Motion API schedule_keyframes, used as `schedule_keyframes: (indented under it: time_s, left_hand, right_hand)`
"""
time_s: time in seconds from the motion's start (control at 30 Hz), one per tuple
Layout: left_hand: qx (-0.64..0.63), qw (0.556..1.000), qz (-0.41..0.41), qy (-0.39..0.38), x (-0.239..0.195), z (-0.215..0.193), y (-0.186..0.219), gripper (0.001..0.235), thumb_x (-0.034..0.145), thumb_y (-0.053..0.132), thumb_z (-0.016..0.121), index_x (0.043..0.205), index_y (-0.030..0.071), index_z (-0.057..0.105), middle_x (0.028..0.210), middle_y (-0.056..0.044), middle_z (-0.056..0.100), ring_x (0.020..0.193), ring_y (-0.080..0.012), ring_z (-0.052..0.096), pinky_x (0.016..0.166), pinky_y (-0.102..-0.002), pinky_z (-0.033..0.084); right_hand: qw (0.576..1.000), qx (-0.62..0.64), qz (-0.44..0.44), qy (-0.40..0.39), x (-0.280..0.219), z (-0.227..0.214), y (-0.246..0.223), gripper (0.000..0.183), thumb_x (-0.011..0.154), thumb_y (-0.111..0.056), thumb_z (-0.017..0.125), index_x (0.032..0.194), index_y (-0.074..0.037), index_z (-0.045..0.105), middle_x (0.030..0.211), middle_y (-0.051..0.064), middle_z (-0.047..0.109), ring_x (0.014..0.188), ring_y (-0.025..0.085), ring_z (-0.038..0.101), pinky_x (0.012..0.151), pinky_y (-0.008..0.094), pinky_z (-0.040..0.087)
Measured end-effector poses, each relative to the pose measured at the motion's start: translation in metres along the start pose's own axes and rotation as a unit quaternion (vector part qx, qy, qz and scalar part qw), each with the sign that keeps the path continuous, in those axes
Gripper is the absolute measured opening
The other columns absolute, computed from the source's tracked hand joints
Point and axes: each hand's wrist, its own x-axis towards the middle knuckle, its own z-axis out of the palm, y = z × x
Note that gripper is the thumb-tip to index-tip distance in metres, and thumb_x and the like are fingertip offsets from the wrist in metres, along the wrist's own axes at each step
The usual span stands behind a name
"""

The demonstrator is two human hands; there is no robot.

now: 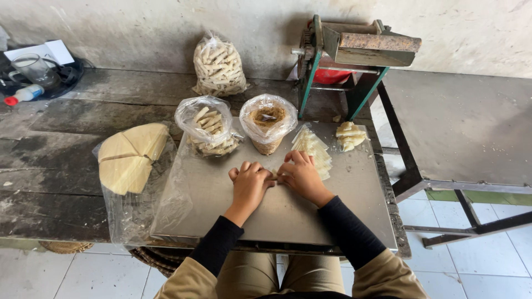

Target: The person assembles small food items by placing a granular filling onto thin triangular wrappers and folding them into sealed packets. The person repeatedly scoops filling from a plastic bag and folds each wrapper individually on a metal table.

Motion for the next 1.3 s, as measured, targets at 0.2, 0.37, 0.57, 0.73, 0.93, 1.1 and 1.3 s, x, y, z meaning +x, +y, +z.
schedule_keyframes:
  time_s: [0.2,0.37,0.57,0.73,0.93,1.1,1.3]
  left_hand:
    - [-0.03,0.985,-0.169,-0.005,0.015,0.009,0.001,0.008,0.083,0.025,0.081,0.082,0.017,0.078,0.095,0.002,0.068,0.104,-0.0251,0.054,0.086,-0.05,0.028]
    - [-0.004,0.985,-0.159,0.068,0.034,0.027,-0.007,0.014,0.081,0.024,0.081,0.091,0.018,0.074,0.103,-0.002,0.066,0.109,-0.0289,0.052,0.085,-0.051,0.03]
    - [0.009,0.997,-0.052,0.061,0.035,0.025,-0.01,0.008,0.083,0.023,0.079,0.09,0.021,0.077,0.096,0.0,0.066,0.103,-0.0263,0.053,0.084,-0.049,0.028]
    - [0.023,0.998,0.016,0.062,0.035,0.021,-0.009,0.018,0.076,0.03,0.08,0.088,0.017,0.078,0.091,0.001,0.067,0.097,-0.0232,0.052,0.083,-0.046,0.026]
    - [0.137,0.972,0.049,0.186,0.051,0.013,-0.006,0.02,0.099,0.032,0.072,0.094,0.014,0.078,0.094,0.002,0.066,0.098,-0.0195,0.049,0.09,-0.042,0.026]
    - [0.229,0.939,-0.104,0.233,0.093,-0.05,-0.047,0.029,0.103,0.037,0.067,0.085,0.015,0.073,0.097,-0.002,0.066,0.106,-0.0253,0.051,0.094,-0.045,0.026]
    - [0.191,0.936,-0.08,0.285,0.096,-0.057,-0.044,0.024,0.093,0.03,0.073,0.112,0.016,0.074,0.103,-0.007,0.065,0.106,-0.027,0.053,0.089,-0.048,0.032]
  right_hand:
    - [0.979,-0.003,0.202,0.034,0.006,0.019,-0.021,0.01,0.082,-0.027,0.079,0.088,-0.018,0.079,0.114,0.007,0.058,0.117,0.031,0.047,0.094,0.047,0.034]
    - [0.958,0.042,0.274,0.075,0.027,0.034,-0.015,0.013,0.079,-0.023,0.077,0.089,-0.016,0.079,0.119,0.011,0.056,0.12,0.032,0.045,0.098,0.047,0.031]
    - [0.954,0.053,0.278,0.093,0.033,0.043,0.005,0.011,0.087,-0.025,0.073,0.091,-0.017,0.079,0.119,0.009,0.059,0.118,0.03,0.048,0.096,0.047,0.031]
    - [0.948,0.057,0.282,0.136,0.026,0.012,0.045,0.02,0.09,-0.035,0.076,0.095,-0.015,0.079,0.114,0.008,0.062,0.111,0.028,0.052,0.095,0.043,0.034]
    - [0.96,0.063,0.257,0.091,0.008,-0.033,0.057,0.021,0.093,-0.036,0.073,0.098,-0.017,0.08,0.109,0.004,0.064,0.111,0.024,0.054,0.094,0.042,0.032]
    - [0.956,0.021,0.292,-0.028,0.004,-0.052,0.048,0.02,0.088,-0.038,0.073,0.097,-0.021,0.081,0.107,0.001,0.065,0.106,0.023,0.055,0.095,0.043,0.032]
    - [0.969,0.033,0.121,-0.213,0.003,-0.048,0.042,0.036,0.069,-0.039,0.088,0.091,-0.016,0.071,0.1,0.0,0.068,0.108,0.02,0.057,0.097,0.041,0.038]
